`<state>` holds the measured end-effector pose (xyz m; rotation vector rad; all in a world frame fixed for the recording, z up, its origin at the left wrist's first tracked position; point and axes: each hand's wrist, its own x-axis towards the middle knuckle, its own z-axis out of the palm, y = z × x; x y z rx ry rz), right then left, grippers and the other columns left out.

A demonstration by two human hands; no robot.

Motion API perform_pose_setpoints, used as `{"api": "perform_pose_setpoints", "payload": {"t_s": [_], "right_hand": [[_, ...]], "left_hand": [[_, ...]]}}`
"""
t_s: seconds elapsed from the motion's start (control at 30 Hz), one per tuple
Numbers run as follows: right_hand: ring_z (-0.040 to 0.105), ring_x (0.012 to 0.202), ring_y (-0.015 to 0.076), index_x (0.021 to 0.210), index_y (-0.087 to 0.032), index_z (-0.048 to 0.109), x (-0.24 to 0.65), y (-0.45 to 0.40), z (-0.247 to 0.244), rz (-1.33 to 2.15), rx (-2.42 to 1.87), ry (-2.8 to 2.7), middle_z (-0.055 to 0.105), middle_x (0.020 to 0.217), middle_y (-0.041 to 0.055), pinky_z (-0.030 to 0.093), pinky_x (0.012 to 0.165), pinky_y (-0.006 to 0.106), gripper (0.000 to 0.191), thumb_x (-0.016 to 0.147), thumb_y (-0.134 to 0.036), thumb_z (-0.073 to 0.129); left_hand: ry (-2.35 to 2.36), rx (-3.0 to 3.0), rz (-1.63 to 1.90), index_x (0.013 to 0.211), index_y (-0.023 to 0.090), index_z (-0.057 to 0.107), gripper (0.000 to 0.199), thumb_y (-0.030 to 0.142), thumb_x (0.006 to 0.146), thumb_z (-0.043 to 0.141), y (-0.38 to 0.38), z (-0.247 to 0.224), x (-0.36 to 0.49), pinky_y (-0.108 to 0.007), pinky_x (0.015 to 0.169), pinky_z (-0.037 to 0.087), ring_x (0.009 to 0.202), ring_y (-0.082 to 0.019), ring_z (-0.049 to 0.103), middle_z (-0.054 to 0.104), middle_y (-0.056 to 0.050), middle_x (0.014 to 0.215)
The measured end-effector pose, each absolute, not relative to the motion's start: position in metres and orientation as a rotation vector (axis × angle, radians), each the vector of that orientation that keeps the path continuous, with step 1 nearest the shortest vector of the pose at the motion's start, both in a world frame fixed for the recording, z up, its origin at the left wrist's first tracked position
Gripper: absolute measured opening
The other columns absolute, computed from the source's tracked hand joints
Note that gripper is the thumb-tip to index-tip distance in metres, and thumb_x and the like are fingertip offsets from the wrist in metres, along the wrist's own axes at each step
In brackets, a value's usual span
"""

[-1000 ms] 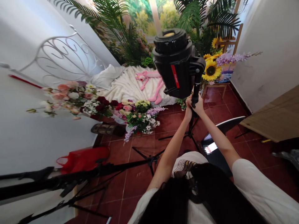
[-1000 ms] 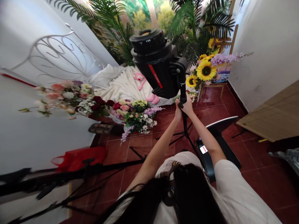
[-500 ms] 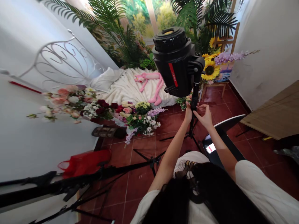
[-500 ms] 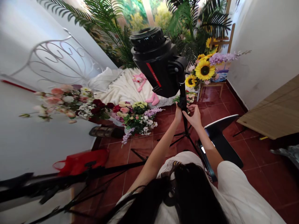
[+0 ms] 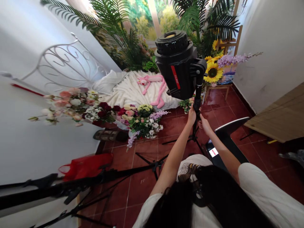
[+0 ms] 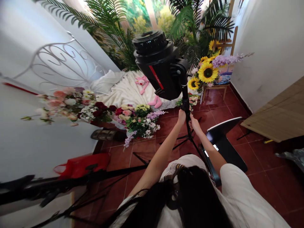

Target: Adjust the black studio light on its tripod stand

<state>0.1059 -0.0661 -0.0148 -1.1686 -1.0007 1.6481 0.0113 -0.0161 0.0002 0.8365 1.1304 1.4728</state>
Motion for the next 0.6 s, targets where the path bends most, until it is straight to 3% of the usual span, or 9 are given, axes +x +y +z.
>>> {"api": "perform_pose_setpoints", "payload": {"t_s": [0.1,0.3,0.47,0.6], "right_hand": [[0.017,0.040,0.0083,0.061,-0.026,0.021,0.098,-0.072,-0.016,2.006,-0.862,-0.605,0.021,0.045,-0.0092,0.020,0.035,0.022,0.063,0.093,-0.066,0.058],[0.018,0.041,0.0090,0.066,-0.023,0.017,0.096,-0.082,-0.005,2.082,-0.503,-0.255,0.021,0.049,-0.0081,0.024,0.037,0.017,0.052,0.104,-0.036,0.049],[0.016,0.044,0.0090,0.066,-0.025,0.023,0.105,-0.080,-0.008,2.083,-0.805,-0.525,0.021,0.049,-0.0096,0.018,0.038,0.020,0.055,0.095,-0.053,0.060],[0.022,0.048,0.0087,0.069,-0.026,0.031,0.119,-0.081,-0.019,1.551,-1.196,-0.919,0.026,0.054,-0.0102,0.020,0.044,0.023,0.059,0.074,-0.065,0.075]], "left_hand": [[1.163,0.782,1.471,0.061,0.016,0.057,0.056,0.029,0.107,0.028,-0.016,0.003,0.011,-0.026,0.074,0.053,0.058,-0.011,0.055,0.061,-0.002,0.059],[1.189,0.726,1.481,0.067,0.013,0.062,0.049,0.023,0.106,0.034,-0.016,0.005,0.011,-0.024,0.072,0.050,0.061,-0.011,0.055,0.060,-0.002,0.057],[1.119,0.748,1.503,0.066,0.013,0.061,0.048,0.021,0.105,0.035,-0.015,0.001,0.011,-0.021,0.067,0.047,0.056,-0.008,0.052,0.059,-0.001,0.058],[1.084,0.761,1.492,0.064,0.014,0.060,0.050,0.029,0.106,0.035,-0.016,0.001,0.011,-0.021,0.063,0.046,0.053,-0.008,0.050,0.057,-0.001,0.056]]}}
